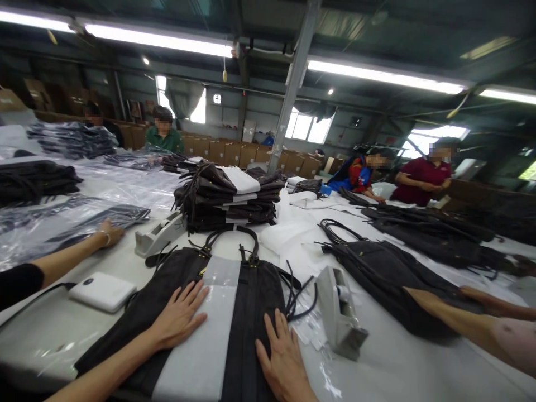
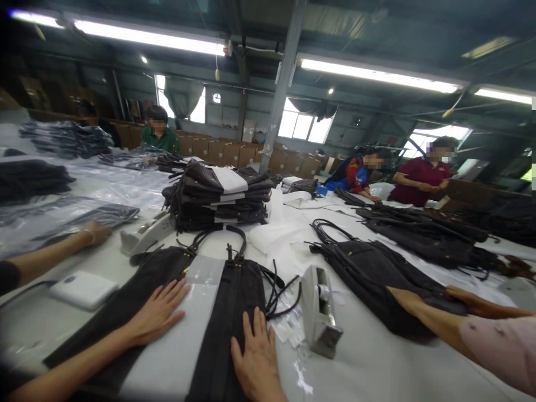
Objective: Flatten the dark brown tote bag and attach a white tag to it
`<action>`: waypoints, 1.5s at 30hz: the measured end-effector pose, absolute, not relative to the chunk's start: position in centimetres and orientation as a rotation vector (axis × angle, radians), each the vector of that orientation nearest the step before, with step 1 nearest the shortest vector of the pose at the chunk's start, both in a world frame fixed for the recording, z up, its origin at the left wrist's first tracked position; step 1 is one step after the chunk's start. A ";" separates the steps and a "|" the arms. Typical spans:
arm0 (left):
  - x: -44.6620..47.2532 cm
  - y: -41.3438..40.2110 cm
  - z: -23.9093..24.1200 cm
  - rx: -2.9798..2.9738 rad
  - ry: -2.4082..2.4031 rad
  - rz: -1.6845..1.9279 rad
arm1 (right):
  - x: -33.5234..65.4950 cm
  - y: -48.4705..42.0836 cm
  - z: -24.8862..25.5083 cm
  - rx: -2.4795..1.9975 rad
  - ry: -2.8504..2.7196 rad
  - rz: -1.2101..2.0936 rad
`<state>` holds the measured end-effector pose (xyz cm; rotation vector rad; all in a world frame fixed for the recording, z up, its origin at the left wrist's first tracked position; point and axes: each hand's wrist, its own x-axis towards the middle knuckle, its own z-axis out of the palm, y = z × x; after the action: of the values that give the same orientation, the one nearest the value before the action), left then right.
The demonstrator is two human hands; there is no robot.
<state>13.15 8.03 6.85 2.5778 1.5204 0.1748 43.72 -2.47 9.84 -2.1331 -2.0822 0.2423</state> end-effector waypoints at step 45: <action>28.2 -4.2 8.0 2.938 0.809 0.182 | 46.7 -6.9 7.7 -1.980 -1.532 0.180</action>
<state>28.19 -4.19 8.01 2.9376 0.8086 0.1816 46.70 -6.94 7.70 -1.9797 -1.5316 0.1796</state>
